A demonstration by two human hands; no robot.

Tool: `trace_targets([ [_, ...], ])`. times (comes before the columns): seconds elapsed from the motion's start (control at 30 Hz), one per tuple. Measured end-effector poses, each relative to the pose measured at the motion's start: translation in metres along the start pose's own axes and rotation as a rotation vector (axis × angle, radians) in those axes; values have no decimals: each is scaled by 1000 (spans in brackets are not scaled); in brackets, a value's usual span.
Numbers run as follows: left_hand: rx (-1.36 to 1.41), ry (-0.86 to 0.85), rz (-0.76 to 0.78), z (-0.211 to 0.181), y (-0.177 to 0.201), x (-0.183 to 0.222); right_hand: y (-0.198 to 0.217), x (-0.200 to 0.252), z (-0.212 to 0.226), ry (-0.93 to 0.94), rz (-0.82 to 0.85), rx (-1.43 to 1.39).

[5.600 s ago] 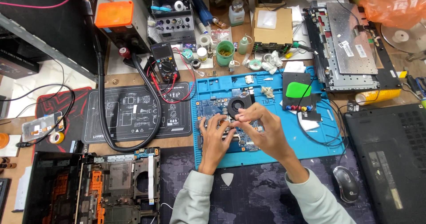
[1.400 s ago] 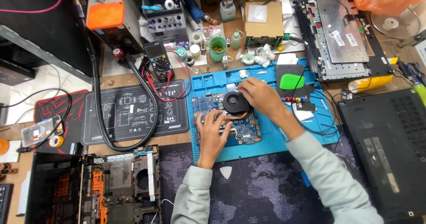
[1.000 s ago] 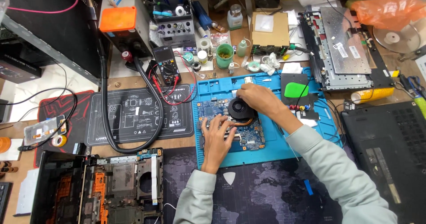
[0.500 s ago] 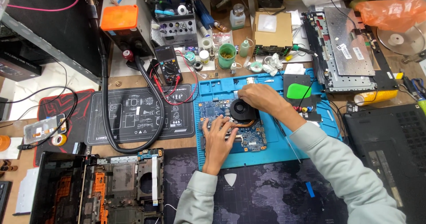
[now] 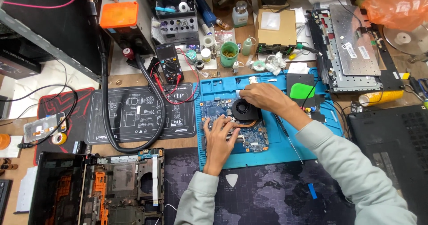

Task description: Disassembling a laptop motherboard by removing the cooling fan and RAM modules

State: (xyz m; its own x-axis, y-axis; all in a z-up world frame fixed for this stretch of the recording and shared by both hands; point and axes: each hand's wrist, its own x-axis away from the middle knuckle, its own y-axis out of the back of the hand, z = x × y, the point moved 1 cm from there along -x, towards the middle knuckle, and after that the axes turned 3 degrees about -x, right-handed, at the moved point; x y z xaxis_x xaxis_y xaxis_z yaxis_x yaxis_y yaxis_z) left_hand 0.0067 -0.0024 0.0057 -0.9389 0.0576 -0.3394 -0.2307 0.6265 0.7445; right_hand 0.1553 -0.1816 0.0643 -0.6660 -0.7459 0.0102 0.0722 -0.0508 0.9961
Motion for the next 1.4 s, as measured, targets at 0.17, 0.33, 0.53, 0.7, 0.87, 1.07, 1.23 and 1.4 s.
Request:
trace_targets([
  [0.17,22,17,12,-1,0,-1,-10,-4,-7,-4,30,6],
  [0.33,11,12,21,-2,2,-1,-6,-8,-3,-7,56,18],
  [0.53,16,15,9,-1,2,0,2,-3,1,20,46,17],
  [0.7,31,33,22,-3,3,-2,0,-7,0,-12,90,15],
  [0.87,10,6,1,-2,1,0,-4,-12,0,-33,124,44],
  [1.07,22,7,-19,-1,-1,1,-2,0,-6,-17,83,-98],
  [1.23,1,-13,-29,0,-1,-1,-6,-2,-6,-47,45,-111],
  [1.4,0,-4,-34,0,-3,3,-1,-1,5,-135,19,-153],
])
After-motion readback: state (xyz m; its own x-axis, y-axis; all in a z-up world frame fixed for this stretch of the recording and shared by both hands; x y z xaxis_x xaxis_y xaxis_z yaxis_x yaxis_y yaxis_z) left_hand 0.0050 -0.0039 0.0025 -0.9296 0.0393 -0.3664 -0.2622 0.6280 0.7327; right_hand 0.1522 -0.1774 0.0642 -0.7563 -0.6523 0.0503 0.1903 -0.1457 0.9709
